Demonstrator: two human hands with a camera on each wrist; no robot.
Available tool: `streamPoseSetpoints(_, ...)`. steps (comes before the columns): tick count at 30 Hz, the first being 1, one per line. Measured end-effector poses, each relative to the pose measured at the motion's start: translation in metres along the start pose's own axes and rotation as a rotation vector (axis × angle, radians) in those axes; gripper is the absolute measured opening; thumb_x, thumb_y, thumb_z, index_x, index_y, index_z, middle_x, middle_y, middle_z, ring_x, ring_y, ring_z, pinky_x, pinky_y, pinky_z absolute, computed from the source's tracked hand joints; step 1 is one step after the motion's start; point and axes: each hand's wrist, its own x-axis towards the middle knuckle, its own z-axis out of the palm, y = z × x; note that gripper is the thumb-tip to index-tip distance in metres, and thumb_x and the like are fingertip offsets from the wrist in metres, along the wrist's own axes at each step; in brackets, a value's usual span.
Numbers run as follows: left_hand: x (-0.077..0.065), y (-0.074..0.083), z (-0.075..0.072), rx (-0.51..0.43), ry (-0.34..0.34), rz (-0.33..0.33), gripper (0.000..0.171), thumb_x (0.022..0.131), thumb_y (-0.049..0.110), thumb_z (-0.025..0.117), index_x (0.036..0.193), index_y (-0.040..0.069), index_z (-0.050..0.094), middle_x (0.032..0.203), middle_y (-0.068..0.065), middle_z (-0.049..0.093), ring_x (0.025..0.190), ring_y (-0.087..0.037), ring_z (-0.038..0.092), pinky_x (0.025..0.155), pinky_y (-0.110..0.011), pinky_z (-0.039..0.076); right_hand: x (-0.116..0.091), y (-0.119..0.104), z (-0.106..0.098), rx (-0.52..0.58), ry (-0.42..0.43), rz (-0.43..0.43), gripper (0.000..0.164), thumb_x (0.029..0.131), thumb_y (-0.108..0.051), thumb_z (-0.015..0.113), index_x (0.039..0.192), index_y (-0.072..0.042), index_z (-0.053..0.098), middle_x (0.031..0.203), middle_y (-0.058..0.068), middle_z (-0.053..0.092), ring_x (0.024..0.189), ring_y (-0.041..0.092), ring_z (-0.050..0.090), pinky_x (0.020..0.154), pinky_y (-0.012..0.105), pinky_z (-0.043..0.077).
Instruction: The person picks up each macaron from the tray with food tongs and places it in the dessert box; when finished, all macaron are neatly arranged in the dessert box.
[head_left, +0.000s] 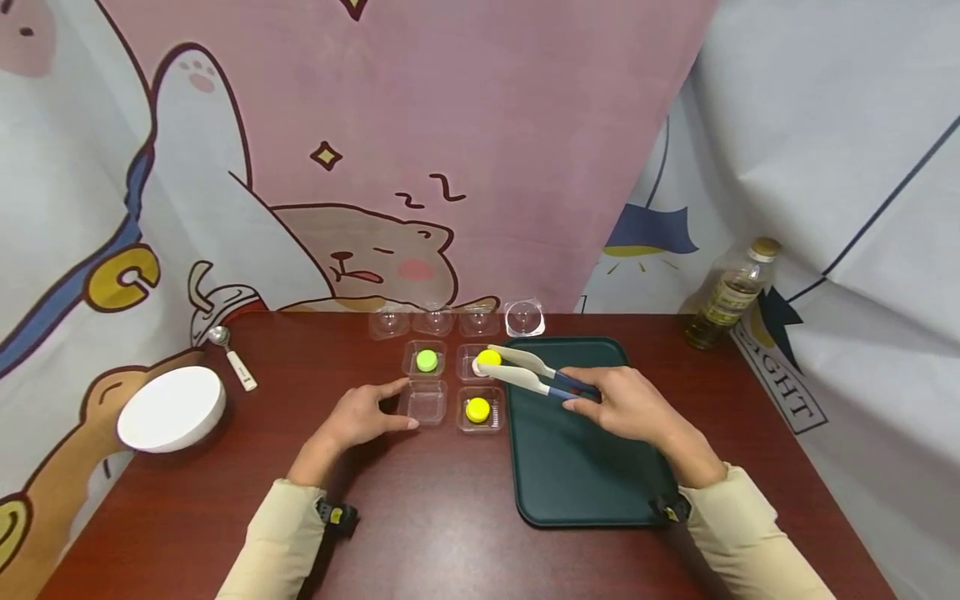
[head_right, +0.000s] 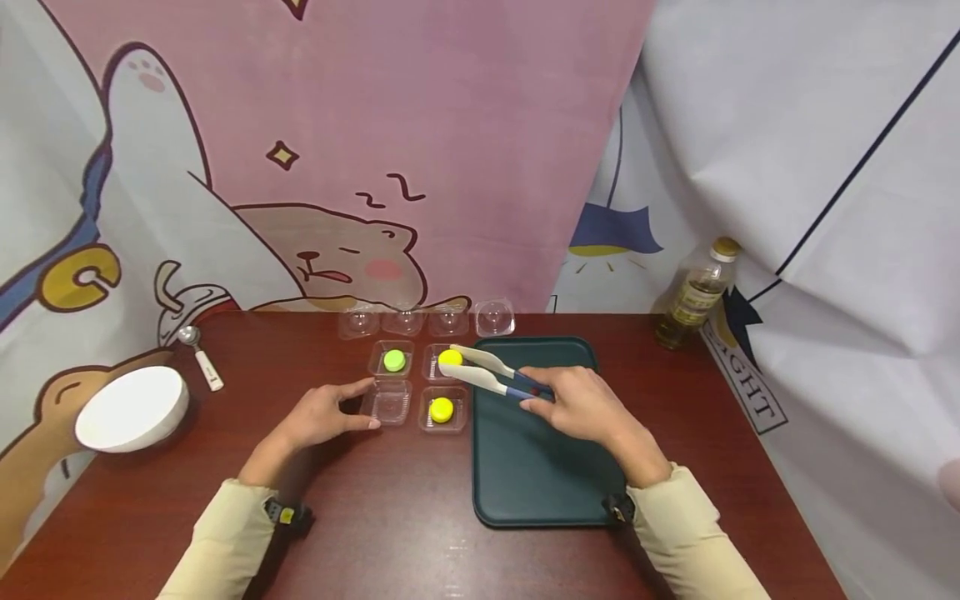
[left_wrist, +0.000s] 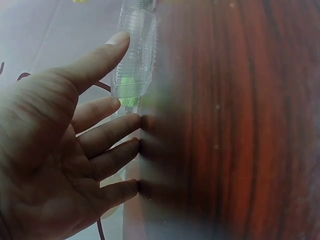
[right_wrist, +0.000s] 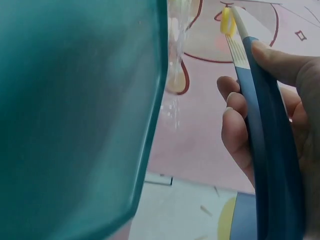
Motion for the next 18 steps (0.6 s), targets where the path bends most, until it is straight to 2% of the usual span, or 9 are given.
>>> streamPoseSetpoints(6,0.002,0.001,0.001,-0.016,0.008,-0.013,0.080,0.080,0.051,0.083,0.148,0.021,0.054,0.146,-0.018,0.058,0.134,-0.038,0.055,0.105,-0.056,0.048,0.013,-0.016,0.007,-0.017,-0.020,-0.036,0.048,0.091,-0.033,0.077,0.135,-0.018,0.067,0.063,-0.010,0.050,0.051,0.002,0.040,0.047,0.021,0.033)
streamPoseSetpoints(13,0.001,0.000,0.002,-0.014,-0.004,-0.037,0.082,0.079,0.052,0.083,0.149,0.022,0.053,0.146,-0.016,0.057,0.133,-0.038,0.056,0.104,-0.056,0.048,0.025,-0.032,0.026,-0.029,-0.084,-0.081,0.050,0.091,-0.036,0.075,0.137,-0.017,0.066,0.068,-0.013,0.054,0.053,0.001,0.041,0.049,0.021,0.035)
streamPoseSetpoints(18,0.001,0.002,0.003,-0.012,0.007,-0.019,0.081,0.079,0.051,0.084,0.148,0.020,0.054,0.144,-0.016,0.059,0.132,-0.039,0.057,0.104,-0.057,0.048,0.029,-0.039,0.036,-0.048,-0.098,-0.121,0.048,0.092,-0.036,0.075,0.135,-0.017,0.067,0.081,-0.011,0.066,0.056,0.001,0.043,0.052,0.021,0.036)
